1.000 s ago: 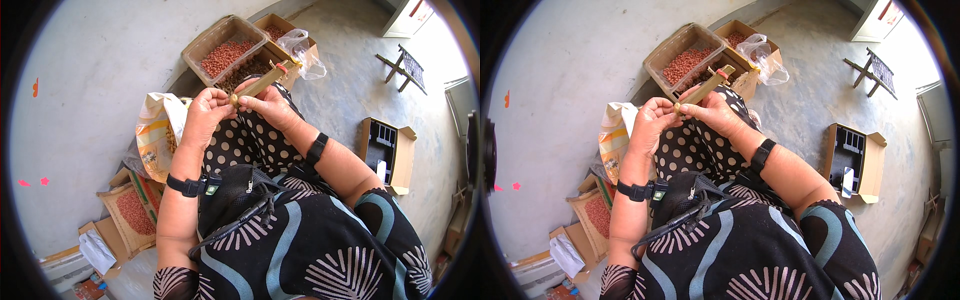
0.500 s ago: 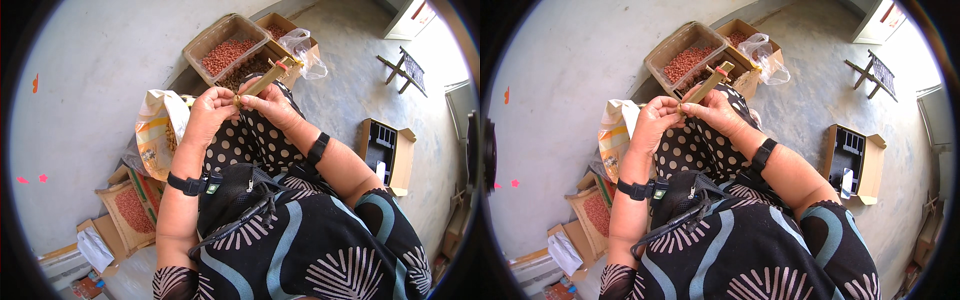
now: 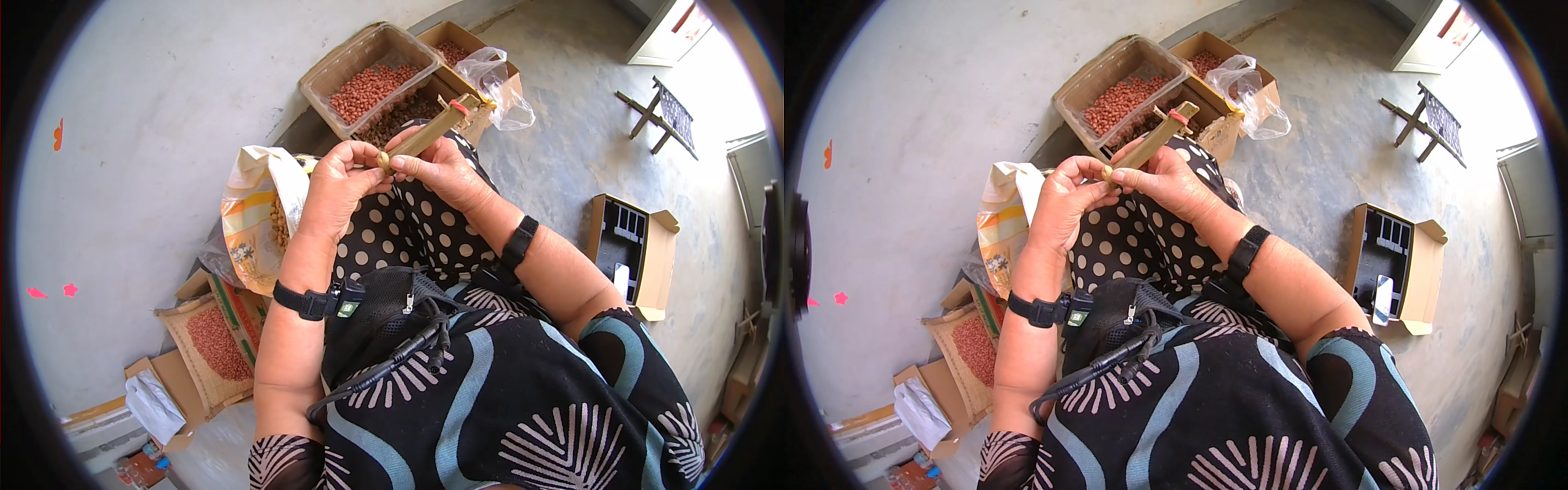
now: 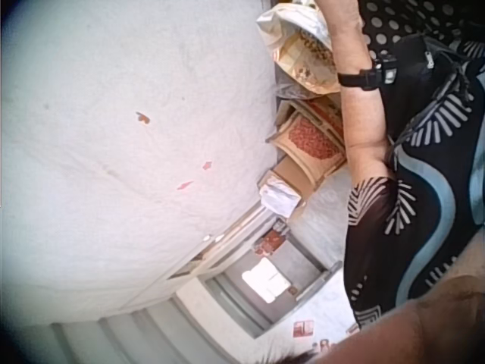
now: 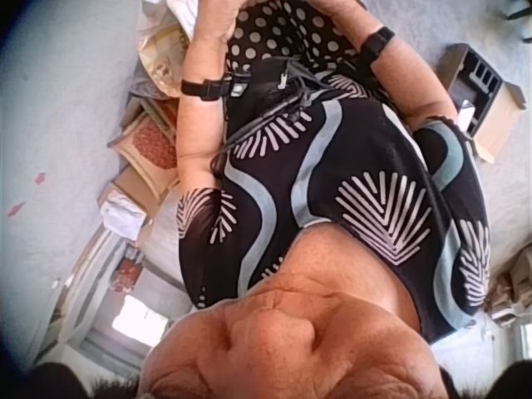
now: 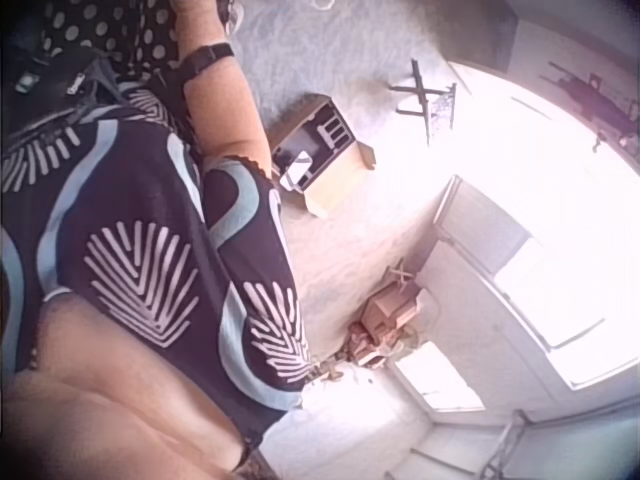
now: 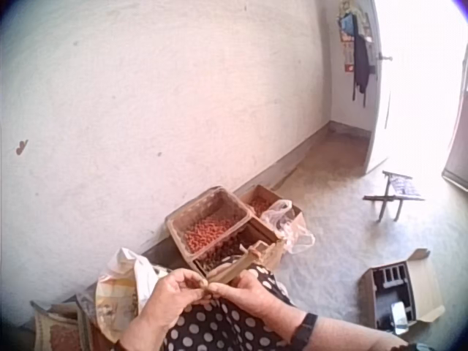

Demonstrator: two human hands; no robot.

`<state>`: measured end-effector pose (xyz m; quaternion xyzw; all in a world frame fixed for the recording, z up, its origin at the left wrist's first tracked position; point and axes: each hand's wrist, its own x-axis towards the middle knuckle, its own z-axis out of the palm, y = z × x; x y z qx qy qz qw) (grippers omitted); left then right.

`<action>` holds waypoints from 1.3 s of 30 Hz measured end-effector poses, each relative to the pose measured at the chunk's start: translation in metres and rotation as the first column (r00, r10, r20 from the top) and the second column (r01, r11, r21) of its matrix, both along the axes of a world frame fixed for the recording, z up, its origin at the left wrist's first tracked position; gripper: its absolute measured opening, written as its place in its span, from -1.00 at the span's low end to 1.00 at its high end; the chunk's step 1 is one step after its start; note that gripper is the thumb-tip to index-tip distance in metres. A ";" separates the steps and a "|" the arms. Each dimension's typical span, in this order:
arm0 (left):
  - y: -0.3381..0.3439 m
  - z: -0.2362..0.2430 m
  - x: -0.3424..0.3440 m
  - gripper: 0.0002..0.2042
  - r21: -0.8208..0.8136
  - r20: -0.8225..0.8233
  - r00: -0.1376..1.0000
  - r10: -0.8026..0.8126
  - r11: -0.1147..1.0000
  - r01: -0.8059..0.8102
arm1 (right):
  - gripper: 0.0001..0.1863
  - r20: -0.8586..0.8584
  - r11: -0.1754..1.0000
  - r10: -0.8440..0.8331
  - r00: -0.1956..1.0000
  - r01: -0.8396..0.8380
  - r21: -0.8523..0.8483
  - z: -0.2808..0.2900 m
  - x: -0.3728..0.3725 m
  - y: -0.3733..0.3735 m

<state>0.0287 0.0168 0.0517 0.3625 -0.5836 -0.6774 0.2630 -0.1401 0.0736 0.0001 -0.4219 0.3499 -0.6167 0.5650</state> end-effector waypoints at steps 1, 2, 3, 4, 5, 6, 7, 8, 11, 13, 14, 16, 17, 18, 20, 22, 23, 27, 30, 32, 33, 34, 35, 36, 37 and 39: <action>0.000 0.000 0.000 -0.84 -0.005 0.003 1.000 -0.002 1.000 0.002 | -0.67 0.000 1.000 -0.001 1.000 0.001 0.001 -0.001 0.000 0.000; 0.000 0.000 0.000 -0.84 -0.004 0.003 1.000 -0.003 1.000 0.003 | -0.67 0.006 1.000 0.007 1.000 -0.007 -0.001 -0.002 -0.001 -0.001; 0.000 0.000 0.000 -0.84 0.000 -0.008 1.000 -0.013 1.000 0.013 | -0.67 0.012 1.000 0.015 1.000 -0.015 -0.002 -0.003 -0.001 -0.001; 0.000 0.000 0.000 -0.84 0.003 -0.019 1.000 -0.021 1.000 0.021 | -0.67 0.013 1.000 0.015 1.000 -0.015 -0.001 -0.003 -0.001 0.000; 0.000 0.000 0.000 -0.84 0.004 -0.019 1.000 -0.021 1.000 0.021 | -0.68 0.001 1.000 0.004 1.000 -0.004 -0.005 -0.003 0.000 0.000; 0.000 -0.001 0.000 -0.85 0.006 -0.026 0.999 -0.038 0.999 0.038 | -0.68 -0.011 1.000 -0.008 1.000 0.008 -0.009 -0.003 0.000 0.000; -0.001 -0.001 0.000 -0.86 0.007 -0.034 0.998 -0.054 0.998 0.055 | -0.68 -0.010 1.000 -0.008 1.000 0.008 -0.008 -0.002 0.000 0.001; -0.001 -0.001 0.000 -0.86 0.008 -0.033 0.998 -0.054 0.998 0.055 | -0.68 -0.006 1.000 -0.004 1.000 0.004 -0.008 -0.001 0.000 0.001; -0.001 -0.002 0.000 -0.87 0.047 -0.056 0.997 -0.057 0.997 0.059 | -0.69 -0.007 1.000 -0.001 1.000 0.001 -0.010 -0.003 -0.001 0.000; -0.001 -0.003 -0.001 -0.88 0.029 -0.035 0.998 -0.049 0.998 0.050 | -0.69 -0.012 1.000 0.000 1.000 0.000 -0.013 -0.004 -0.001 0.000; -0.001 -0.004 -0.002 -0.88 0.029 -0.035 0.998 -0.048 0.998 0.049 | -0.70 -0.022 1.000 0.001 1.000 -0.001 -0.016 -0.004 -0.001 0.000; -0.002 -0.005 -0.005 -0.90 0.032 -0.047 0.999 -0.020 0.999 0.022 | -0.70 -0.031 1.000 0.002 1.000 -0.003 -0.019 -0.004 -0.002 0.000; -0.002 -0.004 -0.006 -0.90 0.033 -0.047 0.999 -0.020 0.999 0.022 | -0.70 -0.054 1.000 -0.007 0.999 0.007 -0.013 -0.004 -0.002 0.000; -0.001 -0.004 -0.007 -0.90 0.024 -0.039 0.999 -0.012 1.000 0.013 | -0.71 -0.076 1.000 -0.017 0.997 0.016 -0.006 -0.004 -0.002 -0.001; -0.002 -0.004 -0.007 -0.91 0.014 -0.031 1.000 -0.004 1.000 0.005 | -0.70 -0.065 1.000 -0.023 0.998 0.022 -0.014 -0.004 -0.002 0.000; -0.002 -0.005 -0.007 -0.92 0.010 -0.034 0.999 -0.015 1.000 0.015 | -0.70 -0.054 0.999 -0.028 0.998 0.027 -0.021 -0.005 -0.001 -0.001; -0.003 -0.007 -0.006 -0.92 0.010 -0.034 0.999 -0.014 1.000 0.015 | -0.70 -0.059 0.999 -0.039 0.998 0.038 -0.017 -0.005 -0.001 -0.001; -0.004 -0.012 -0.005 -0.92 0.051 -0.097 0.995 -0.008 0.999 0.013 | -0.71 -0.074 0.998 -0.059 0.996 0.059 -0.001 -0.002 0.000 0.001; -0.004 -0.013 -0.005 -0.92 0.069 -0.132 0.991 -0.004 0.998 0.013 | -0.71 -0.067 0.997 -0.077 0.995 0.078 0.001 -0.003 0.000 0.000; -0.004 -0.014 -0.005 -0.92 0.078 -0.148 0.989 -0.001 0.997 0.013 | -0.71 -0.063 0.997 -0.078 0.995 0.078 0.004 -0.003 0.000 0.000; -0.004 -0.015 -0.005 -0.92 0.086 -0.150 0.989 0.006 0.996 0.007 | -0.72 -0.058 0.997 -0.079 0.995 0.080 0.006 -0.004 0.000 -0.001; -0.004 -0.016 -0.004 -0.92 0.094 -0.152 0.988 0.012 0.996 0.002 | -0.72 -0.058 0.997 -0.078 0.995 0.079 0.007 -0.003 0.001 -0.001; -0.005 -0.016 -0.004 -0.92 0.095 -0.152 0.988 0.014 0.995 0.001 | -0.72 -0.053 0.996 -0.084 0.995 0.085 0.012 -0.003 0.001 -0.001; -0.005 -0.017 -0.004 -0.92 0.110 -0.162 0.987 0.015 0.994 0.003 | -0.72 -0.048 0.996 -0.089 0.995 0.090 0.017 -0.003 0.002 -0.002; -0.005 -0.017 -0.004 -0.92 0.125 -0.173 0.985 0.017 0.992 0.005 | -0.72 -0.050 0.996 -0.088 0.995 0.089 0.017 -0.005 0.002 -0.002; -0.006 -0.017 -0.005 -0.91 0.142 -0.188 0.982 0.017 0.990 0.010 | -0.72 -0.041 0.992 -0.128 0.991 0.128 0.013 -0.008 0.002 -0.004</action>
